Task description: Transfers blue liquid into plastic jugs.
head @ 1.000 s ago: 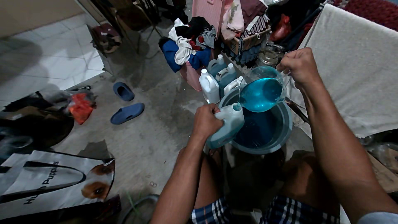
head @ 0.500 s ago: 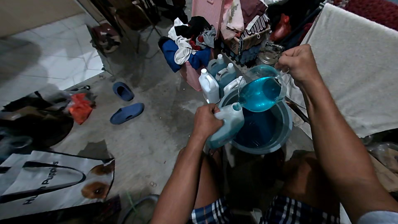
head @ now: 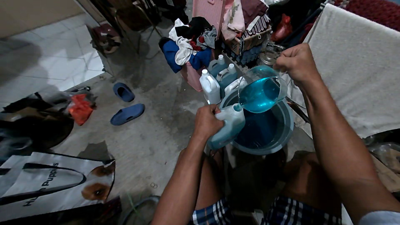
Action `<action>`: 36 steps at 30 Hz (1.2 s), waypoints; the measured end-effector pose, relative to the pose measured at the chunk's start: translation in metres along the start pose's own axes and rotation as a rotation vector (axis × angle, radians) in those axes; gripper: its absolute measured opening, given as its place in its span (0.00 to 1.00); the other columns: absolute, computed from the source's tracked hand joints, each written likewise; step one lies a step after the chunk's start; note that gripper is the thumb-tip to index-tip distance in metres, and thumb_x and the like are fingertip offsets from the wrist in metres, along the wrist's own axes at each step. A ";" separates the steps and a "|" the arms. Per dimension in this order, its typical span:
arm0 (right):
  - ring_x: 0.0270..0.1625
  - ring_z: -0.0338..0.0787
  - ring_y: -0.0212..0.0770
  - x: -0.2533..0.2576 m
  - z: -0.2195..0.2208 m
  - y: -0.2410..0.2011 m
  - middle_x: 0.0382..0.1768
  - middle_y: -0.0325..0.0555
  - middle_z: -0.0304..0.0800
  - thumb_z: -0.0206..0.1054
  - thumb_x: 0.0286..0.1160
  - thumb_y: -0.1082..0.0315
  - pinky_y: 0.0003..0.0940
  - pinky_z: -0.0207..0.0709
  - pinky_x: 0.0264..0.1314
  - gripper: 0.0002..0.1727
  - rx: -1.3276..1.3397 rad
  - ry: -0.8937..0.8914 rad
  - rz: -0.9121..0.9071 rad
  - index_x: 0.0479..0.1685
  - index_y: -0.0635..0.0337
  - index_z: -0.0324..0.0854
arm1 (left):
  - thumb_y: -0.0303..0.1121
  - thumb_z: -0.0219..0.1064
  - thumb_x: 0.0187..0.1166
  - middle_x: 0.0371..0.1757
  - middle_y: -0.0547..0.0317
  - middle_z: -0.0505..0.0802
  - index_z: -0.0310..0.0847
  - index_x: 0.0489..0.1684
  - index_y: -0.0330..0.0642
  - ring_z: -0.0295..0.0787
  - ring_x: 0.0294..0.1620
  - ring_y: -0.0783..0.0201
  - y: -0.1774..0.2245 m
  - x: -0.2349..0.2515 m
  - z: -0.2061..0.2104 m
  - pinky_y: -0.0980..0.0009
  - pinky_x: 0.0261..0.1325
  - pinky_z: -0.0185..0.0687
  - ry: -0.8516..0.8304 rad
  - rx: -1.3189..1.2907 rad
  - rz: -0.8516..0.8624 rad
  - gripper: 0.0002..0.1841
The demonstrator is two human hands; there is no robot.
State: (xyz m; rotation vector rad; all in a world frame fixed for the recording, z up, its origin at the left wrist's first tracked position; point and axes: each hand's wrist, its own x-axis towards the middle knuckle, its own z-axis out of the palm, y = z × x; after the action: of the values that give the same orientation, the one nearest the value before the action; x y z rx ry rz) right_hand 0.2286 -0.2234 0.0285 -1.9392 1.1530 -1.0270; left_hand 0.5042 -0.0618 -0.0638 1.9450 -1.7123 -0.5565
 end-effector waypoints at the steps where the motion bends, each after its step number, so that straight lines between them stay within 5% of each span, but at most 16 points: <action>1: 0.14 0.68 0.25 0.000 0.000 0.000 0.09 0.26 0.71 0.69 0.62 0.62 0.31 0.60 0.20 0.22 -0.003 -0.002 -0.007 0.03 0.45 0.66 | 0.29 0.83 0.52 0.24 0.58 0.88 0.85 0.25 0.47 0.86 0.27 0.57 0.000 0.000 0.000 0.49 0.29 0.80 0.001 -0.001 0.001 0.11; 20: 0.12 0.62 0.31 0.005 0.001 -0.011 0.07 0.30 0.61 0.71 0.61 0.57 0.38 0.55 0.20 0.26 -0.097 -0.042 -0.025 0.03 0.46 0.58 | 0.28 0.84 0.51 0.24 0.59 0.89 0.85 0.25 0.47 0.86 0.27 0.57 -0.002 0.000 -0.001 0.49 0.29 0.80 0.001 -0.002 0.003 0.11; 36: 0.14 0.65 0.34 0.008 0.002 -0.018 0.08 0.32 0.63 0.71 0.62 0.55 0.42 0.59 0.21 0.26 -0.158 -0.060 -0.030 0.04 0.47 0.59 | 0.29 0.84 0.52 0.24 0.59 0.89 0.86 0.25 0.47 0.86 0.27 0.57 -0.001 0.000 0.000 0.49 0.29 0.80 -0.003 0.007 -0.001 0.11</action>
State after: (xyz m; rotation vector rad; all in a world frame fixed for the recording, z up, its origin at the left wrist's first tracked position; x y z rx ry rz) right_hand 0.2398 -0.2230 0.0446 -2.1011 1.2060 -0.9102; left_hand 0.5056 -0.0618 -0.0645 1.9505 -1.7181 -0.5551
